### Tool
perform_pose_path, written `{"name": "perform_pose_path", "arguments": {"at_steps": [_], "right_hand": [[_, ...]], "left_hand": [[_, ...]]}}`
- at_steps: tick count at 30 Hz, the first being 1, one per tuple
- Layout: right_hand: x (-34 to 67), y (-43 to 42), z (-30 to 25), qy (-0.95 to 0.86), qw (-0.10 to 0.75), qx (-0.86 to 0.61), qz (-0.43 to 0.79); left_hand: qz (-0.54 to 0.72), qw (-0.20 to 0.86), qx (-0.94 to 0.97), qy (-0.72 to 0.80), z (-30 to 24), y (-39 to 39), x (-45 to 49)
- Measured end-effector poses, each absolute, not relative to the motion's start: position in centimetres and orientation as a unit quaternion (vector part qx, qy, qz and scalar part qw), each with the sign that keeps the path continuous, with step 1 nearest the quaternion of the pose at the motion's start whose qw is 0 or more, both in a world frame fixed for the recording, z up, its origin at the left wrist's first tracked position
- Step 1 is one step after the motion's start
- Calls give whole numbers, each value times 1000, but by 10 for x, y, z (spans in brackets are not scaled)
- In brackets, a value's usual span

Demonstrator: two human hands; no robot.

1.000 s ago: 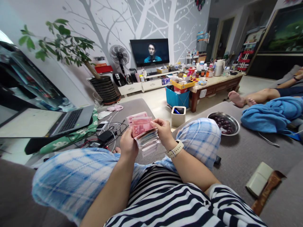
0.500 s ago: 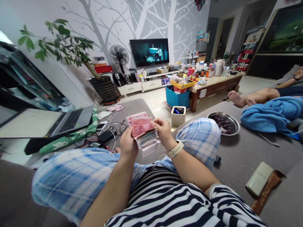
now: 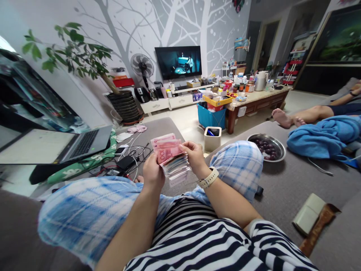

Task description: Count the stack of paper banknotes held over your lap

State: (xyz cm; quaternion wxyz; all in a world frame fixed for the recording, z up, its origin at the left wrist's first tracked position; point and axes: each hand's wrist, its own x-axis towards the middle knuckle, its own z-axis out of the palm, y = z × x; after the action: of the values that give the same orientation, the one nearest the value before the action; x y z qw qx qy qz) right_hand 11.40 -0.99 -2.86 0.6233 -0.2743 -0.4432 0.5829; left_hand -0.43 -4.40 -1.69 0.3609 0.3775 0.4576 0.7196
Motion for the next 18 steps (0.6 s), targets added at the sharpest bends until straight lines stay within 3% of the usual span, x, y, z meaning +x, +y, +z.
{"name": "perform_pose_path", "arguments": {"at_steps": [9, 18], "right_hand": [[114, -10, -28, -441, 625, -266, 586], [114, -9, -28, -464, 626, -257, 571]], "left_hand": [[725, 366, 359, 460, -16, -44, -4], [756, 438, 322, 365, -26, -34, -4]]}}
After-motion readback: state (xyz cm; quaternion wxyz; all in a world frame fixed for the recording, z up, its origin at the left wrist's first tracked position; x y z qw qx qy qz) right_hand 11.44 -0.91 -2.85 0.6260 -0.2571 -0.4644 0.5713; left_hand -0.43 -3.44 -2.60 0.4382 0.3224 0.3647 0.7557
